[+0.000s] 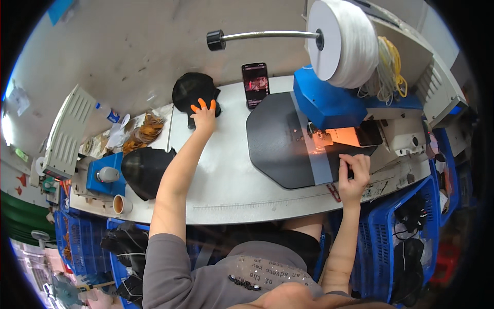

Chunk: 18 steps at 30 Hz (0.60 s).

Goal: The person sews black fabric masks using a sewing machine, repeatedly feeding the fabric through the needle area and guiding it with both hands. They handle multiple mask pieces, aligning them under the machine and occasionally adjusting the fabric or machine components.

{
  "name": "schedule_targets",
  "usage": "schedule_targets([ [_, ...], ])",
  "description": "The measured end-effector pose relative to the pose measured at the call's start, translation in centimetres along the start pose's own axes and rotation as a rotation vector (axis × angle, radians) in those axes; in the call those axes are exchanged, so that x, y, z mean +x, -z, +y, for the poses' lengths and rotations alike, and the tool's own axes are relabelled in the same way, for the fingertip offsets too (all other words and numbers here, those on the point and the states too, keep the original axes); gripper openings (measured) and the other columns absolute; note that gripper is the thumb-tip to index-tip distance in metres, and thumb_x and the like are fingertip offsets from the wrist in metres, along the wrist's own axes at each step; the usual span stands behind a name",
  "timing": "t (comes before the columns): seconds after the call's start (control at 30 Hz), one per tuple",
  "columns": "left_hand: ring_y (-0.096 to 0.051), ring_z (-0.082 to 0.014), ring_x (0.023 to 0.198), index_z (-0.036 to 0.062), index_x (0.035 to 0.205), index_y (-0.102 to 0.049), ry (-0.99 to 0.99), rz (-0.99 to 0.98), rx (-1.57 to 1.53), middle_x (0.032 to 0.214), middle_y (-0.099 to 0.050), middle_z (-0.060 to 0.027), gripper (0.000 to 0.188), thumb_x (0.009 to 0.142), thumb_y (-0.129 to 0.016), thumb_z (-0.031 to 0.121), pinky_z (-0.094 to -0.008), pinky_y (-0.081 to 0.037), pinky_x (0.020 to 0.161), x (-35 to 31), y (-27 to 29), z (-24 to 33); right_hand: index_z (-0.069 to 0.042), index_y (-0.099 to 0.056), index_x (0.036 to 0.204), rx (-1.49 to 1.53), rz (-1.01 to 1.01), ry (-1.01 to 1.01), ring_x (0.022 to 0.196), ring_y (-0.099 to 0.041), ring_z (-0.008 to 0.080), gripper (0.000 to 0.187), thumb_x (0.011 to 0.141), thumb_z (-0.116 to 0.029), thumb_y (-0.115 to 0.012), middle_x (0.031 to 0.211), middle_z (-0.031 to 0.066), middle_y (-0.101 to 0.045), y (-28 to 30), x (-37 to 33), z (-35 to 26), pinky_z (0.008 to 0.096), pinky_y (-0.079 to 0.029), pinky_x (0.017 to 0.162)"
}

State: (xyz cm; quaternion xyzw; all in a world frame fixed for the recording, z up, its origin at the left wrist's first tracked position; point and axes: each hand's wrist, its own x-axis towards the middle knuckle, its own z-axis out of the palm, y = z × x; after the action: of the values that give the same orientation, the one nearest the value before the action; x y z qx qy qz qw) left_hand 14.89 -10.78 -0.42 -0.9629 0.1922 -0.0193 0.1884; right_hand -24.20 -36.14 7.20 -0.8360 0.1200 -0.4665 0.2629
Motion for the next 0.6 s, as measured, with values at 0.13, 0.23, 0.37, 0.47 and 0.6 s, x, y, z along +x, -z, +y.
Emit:
schedule_targets([
  [0.13, -0.067, -0.0351, 0.101, 0.0102, 0.132, -0.060, -0.062, 0.337, 0.012, 0.125, -0.062, -0.0173, 0.056, 0.078, -0.074, 0.013, -0.0377, -0.061, 0.075, 2.1, -3.6, 0.1, -0.002, -0.070, 0.088, -0.021, -0.001, 0.002, 0.074, -0.049, 0.0253, 0.016, 0.075, 0.006, -0.066, 0.075, 0.0072, -0.055, 0.4, -0.1, 0.1, 0.0353, -0.041, 0.067],
  [0.23, -0.068, -0.0370, 0.097, 0.0101, 0.135, -0.058, -0.081, 0.424, 0.119, 0.125, -0.062, -0.0197, 0.058, 0.079, -0.072, 0.009, -0.0342, -0.062, 0.070, 2.8, -5.0, 0.3, -0.003, -0.069, 0.087, -0.022, 0.005, 0.012, 0.075, -0.048, 0.0262, 0.016, 0.075, 0.006, -0.064, 0.076, 0.0070, -0.055, 0.1, -0.3, 0.4, 0.0358, -0.040, 0.067],
  [0.37, -0.069, -0.0365, 0.088, 0.0080, 0.114, -0.068, -0.034, 0.634, 0.121, 0.112, -0.067, -0.0180, 0.033, 0.081, -0.067, 0.008, -0.0324, -0.061, 0.060, 2.1, -5.3, 1.4, -0.003, -0.069, 0.087, -0.044, 0.001, 0.031, 0.075, -0.048, 0.0261, 0.016, 0.074, 0.006, -0.064, 0.076, 0.0070, -0.054, 0.0, -0.3, 0.3, 0.0359, -0.040, 0.067],
  [0.47, -0.068, -0.0378, 0.089, 0.0061, 0.111, -0.066, -0.044, 0.506, 0.027, 0.106, -0.066, -0.0175, 0.034, 0.078, -0.069, 0.004, -0.0329, -0.061, 0.066, 1.1, -4.8, 2.5, -0.003, -0.069, 0.087, -0.047, 0.022, 0.019, 0.075, -0.048, 0.0259, 0.017, 0.074, 0.006, -0.064, 0.076, 0.0073, -0.054, -0.2, -0.4, 0.3, 0.0359, -0.040, 0.068],
  [0.6, -0.067, -0.0357, 0.085, 0.0066, 0.099, -0.066, -0.077, 0.491, -0.044, 0.096, -0.066, -0.0152, 0.024, 0.076, -0.069, 0.002, -0.0337, -0.059, 0.066, -0.1, -3.9, 2.1, -0.002, -0.069, 0.087, -0.044, 0.027, 0.035, 0.075, -0.048, 0.0260, 0.017, 0.074, 0.006, -0.064, 0.075, 0.0078, -0.054, -0.2, -0.4, 0.5, 0.0359, -0.040, 0.068],
])
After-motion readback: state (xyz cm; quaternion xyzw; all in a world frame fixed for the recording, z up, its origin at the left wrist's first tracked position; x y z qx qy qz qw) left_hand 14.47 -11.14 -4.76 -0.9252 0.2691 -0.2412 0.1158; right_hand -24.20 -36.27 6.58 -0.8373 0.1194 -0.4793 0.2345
